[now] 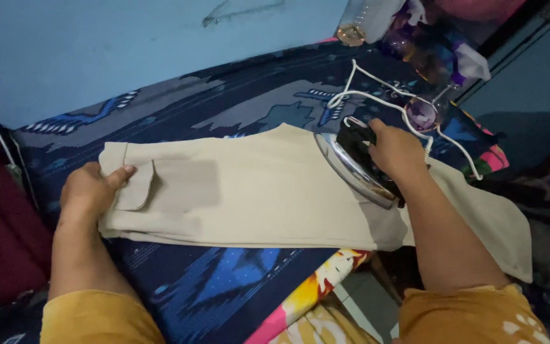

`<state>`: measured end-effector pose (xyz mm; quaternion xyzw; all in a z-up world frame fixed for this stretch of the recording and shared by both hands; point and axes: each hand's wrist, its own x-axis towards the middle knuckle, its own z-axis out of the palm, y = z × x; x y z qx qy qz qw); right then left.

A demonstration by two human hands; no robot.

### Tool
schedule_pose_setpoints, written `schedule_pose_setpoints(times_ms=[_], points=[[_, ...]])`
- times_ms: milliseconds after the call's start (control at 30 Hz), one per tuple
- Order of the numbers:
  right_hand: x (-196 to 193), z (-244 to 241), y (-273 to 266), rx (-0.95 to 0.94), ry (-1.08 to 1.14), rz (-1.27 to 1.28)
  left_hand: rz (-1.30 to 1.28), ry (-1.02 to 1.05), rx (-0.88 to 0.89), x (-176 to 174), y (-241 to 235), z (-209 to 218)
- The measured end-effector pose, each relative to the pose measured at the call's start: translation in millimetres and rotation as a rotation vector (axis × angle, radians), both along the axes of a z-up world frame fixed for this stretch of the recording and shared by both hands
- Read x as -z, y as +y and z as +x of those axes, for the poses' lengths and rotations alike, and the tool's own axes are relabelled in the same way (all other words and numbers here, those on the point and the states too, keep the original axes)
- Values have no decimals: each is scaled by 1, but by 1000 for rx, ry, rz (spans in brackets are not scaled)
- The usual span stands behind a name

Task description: Ironing a pair of trousers on an ironing board and then folding them.

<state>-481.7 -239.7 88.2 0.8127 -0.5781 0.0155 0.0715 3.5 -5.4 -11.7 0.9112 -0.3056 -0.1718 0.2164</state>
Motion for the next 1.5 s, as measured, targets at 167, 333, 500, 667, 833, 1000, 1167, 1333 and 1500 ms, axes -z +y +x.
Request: schedule_pose_setpoints(times_ms=[167, 333, 500, 667, 833, 1000, 1167, 1333, 1500], points=[[1, -37, 27, 10, 42, 117, -47, 41, -9, -4, 3, -3], [6, -106, 74, 29, 100, 218, -18, 27, -20, 5, 1, 3], [-6, -85, 96, 170, 197, 265, -17, 5, -18, 5, 0, 1], [13, -24, 69, -249, 58, -37, -18, 0, -23, 13, 0, 6], [9, 71, 29, -336, 5, 30, -44, 24, -35, 4, 1, 1], [13, 130, -4, -434, -138, -59, -77, 11, 29, 9, 4, 6], [11, 135, 9, -396, -145, -8, -71, 53, 2, -8, 6, -5], [7, 81, 37, -331, -17, 112, -45, 77, 73, -8, 8, -1], [11, -16, 67, -266, 199, 186, -32, 85, 50, -6, 6, -1]])
